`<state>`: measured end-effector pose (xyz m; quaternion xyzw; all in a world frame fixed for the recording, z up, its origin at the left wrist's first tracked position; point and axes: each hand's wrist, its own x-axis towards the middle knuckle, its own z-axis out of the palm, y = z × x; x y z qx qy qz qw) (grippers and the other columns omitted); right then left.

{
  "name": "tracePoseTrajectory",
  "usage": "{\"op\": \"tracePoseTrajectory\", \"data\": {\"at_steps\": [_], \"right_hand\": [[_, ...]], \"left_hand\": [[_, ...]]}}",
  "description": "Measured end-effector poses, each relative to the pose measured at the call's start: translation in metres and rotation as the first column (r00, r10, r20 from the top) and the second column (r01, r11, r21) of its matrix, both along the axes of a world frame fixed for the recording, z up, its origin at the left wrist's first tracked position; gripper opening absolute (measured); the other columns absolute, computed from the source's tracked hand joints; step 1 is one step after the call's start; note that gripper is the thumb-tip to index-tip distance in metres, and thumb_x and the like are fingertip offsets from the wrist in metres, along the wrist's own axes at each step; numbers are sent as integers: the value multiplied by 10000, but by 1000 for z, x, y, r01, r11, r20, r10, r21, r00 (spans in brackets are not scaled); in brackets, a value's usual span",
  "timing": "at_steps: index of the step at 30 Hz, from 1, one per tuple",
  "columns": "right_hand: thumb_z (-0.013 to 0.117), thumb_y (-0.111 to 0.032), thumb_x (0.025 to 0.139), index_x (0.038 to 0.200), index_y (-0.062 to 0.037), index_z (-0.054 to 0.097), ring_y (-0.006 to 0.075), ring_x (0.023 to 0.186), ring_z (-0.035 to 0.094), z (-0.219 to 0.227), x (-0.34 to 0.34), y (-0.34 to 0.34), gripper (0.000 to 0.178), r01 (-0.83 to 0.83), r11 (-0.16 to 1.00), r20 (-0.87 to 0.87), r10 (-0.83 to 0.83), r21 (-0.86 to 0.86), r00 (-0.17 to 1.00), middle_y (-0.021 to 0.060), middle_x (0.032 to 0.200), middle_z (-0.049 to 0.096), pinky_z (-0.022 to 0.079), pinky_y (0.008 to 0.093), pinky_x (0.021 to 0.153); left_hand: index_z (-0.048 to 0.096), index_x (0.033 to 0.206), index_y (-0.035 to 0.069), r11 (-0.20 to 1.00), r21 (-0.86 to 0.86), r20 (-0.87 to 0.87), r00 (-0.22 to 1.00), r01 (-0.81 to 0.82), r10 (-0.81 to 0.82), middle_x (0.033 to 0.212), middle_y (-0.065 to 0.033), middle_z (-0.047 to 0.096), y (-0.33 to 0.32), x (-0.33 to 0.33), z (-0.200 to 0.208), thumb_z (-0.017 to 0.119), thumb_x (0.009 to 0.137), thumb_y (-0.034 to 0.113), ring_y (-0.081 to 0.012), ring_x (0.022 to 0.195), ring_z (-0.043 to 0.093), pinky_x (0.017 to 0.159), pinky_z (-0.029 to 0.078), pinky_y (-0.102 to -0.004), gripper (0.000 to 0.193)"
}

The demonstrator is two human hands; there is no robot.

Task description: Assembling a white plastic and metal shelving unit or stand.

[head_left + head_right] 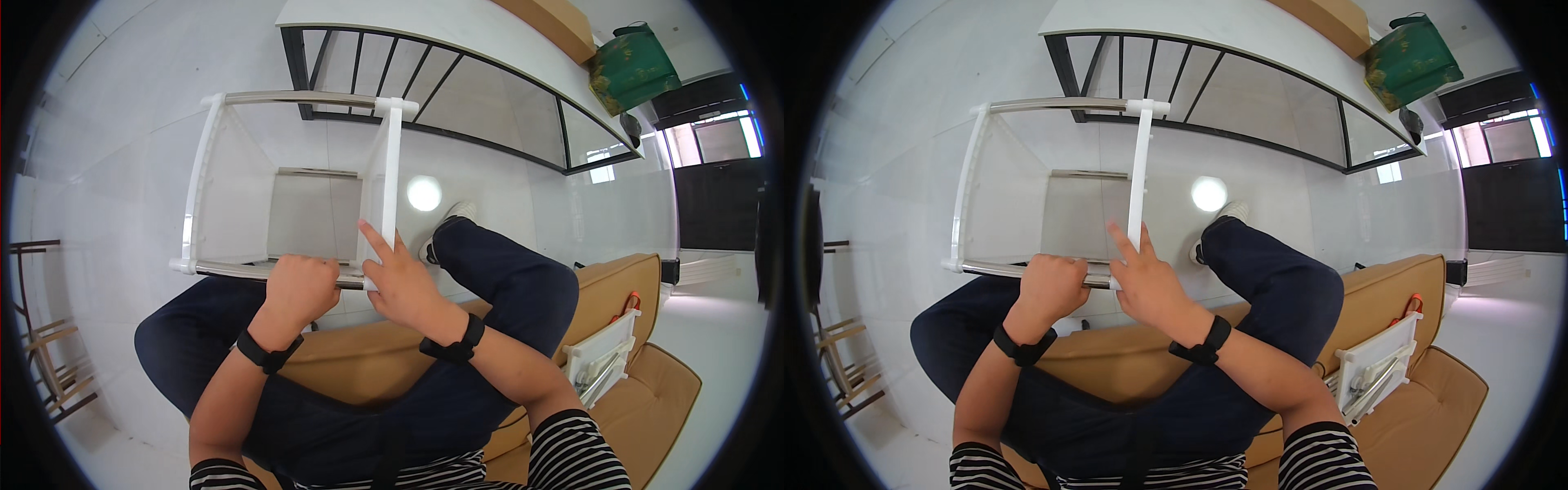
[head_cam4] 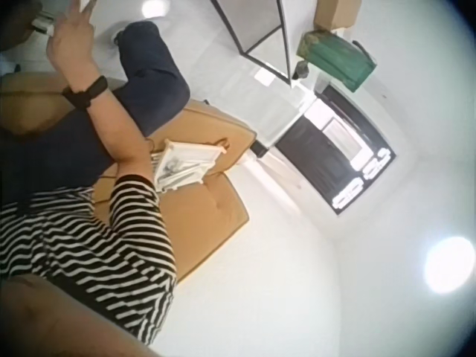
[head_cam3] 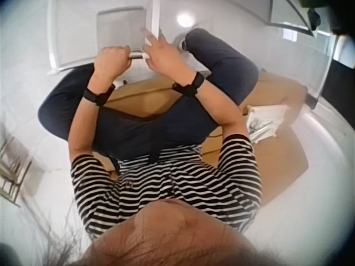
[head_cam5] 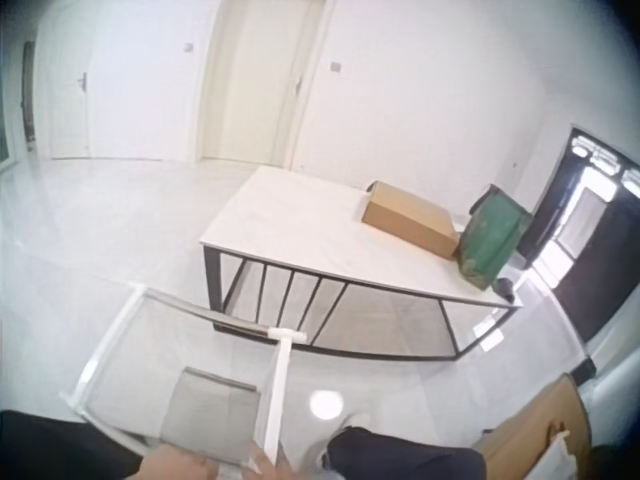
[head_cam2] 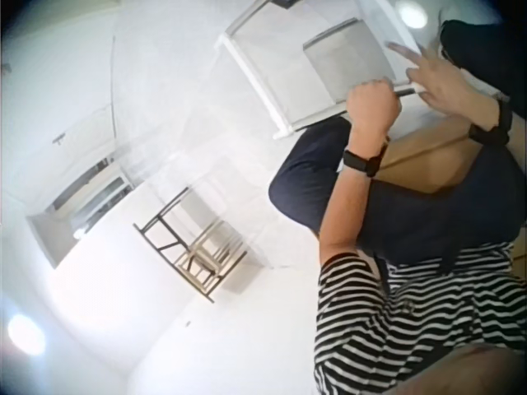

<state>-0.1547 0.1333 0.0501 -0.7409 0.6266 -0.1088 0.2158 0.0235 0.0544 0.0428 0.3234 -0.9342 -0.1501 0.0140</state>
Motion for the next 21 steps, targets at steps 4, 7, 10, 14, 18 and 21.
{"op": "tracePoseTrajectory", "data": {"at_steps": [4, 7, 10, 14, 18, 21], "right_hand": [[682, -37, 659, 838, 3, 552, 534, 1252, 351, -4, 5, 3, 225, -35, 999, 54, 36, -2, 998, 171, 1473, 280, 568, 445, 698], [690, -42, 659, 831, 17, 564, 566, 1277, 306, -6, 8, 5, 221, -46, 999, 59, 47, -25, 997, 176, 1447, 309, 588, 441, 655], [694, -44, 658, 840, 18, 570, 565, 1275, 309, -7, 10, 6, 229, -40, 999, 73, 43, -32, 996, 172, 1432, 318, 586, 438, 672], [698, -47, 658, 840, 17, 573, 561, 1271, 319, -8, 10, 6, 230, -21, 999, 56, 23, -38, 998, 166, 1412, 332, 584, 439, 702], [701, -48, 655, 833, 14, 576, 559, 1268, 326, -9, 12, 4, 227, -6, 999, 59, 9, -53, 998, 161, 1414, 331, 581, 441, 712], [702, -42, 650, 822, 9, 577, 547, 1276, 325, -6, 10, 4, 219, -6, 1000, 26, 6, -3, 1000, 153, 1413, 334, 578, 441, 723]], "left_hand": [[614, 604, 51, 994, 112, 70, 997, 16, -24, 590, -149, 608, -5, 4, 4, 647, 633, 136, -337, 554, 612, 551, 501, -409, 96], [621, 606, 55, 974, 224, 118, 990, 44, -72, 596, -157, 606, -10, 7, 9, 650, 643, 143, -346, 574, 614, 559, 502, -421, 99], [637, 626, 56, 957, 285, 138, 986, 48, -90, 610, -159, 612, -14, 8, 8, 657, 646, 149, -352, 608, 622, 586, 503, -438, 98], [655, 651, 52, 960, 274, 88, 992, 63, -91, 626, -160, 620, -13, 8, 7, 668, 654, 167, -353, 633, 625, 616, 505, -449, 116], [649, 675, 53, 973, 185, -23, 991, 136, -134, 629, -156, 621, -19, 11, 7, 679, 686, 201, -345, 639, 630, 611, 506, -433, 152], [633, 667, 59, 946, 296, 130, 975, 135, -179, 628, -146, 623, -18, 9, 7, 682, 714, 221, -330, 633, 635, 588, 505, -421, 175]]}}
